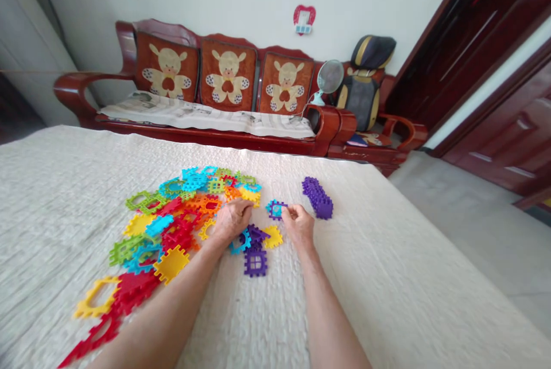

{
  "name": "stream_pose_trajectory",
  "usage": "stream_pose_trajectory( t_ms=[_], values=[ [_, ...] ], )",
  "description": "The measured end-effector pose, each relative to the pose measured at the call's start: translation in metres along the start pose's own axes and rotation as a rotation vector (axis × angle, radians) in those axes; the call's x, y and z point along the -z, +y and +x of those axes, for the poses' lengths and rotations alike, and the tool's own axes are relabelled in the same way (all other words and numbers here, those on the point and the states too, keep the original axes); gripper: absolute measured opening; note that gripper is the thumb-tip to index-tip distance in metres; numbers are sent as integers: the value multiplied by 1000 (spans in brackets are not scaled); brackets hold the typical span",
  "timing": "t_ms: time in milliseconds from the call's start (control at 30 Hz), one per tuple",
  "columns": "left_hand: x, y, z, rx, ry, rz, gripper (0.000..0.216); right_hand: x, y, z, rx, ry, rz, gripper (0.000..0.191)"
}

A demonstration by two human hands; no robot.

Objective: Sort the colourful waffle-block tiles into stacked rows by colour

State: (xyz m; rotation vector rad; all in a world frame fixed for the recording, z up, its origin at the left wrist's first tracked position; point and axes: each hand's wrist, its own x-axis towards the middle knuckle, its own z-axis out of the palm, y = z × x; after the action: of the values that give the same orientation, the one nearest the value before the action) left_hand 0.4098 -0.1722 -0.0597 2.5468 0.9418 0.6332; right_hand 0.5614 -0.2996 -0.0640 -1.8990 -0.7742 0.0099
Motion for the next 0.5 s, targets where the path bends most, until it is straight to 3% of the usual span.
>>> stream_pose_trajectory(
  t_ms=[500],
  values=[
    [0, 0, 0, -16, -8, 31, 30, -2, 13, -3, -40, 34, 230, 28]
  ],
)
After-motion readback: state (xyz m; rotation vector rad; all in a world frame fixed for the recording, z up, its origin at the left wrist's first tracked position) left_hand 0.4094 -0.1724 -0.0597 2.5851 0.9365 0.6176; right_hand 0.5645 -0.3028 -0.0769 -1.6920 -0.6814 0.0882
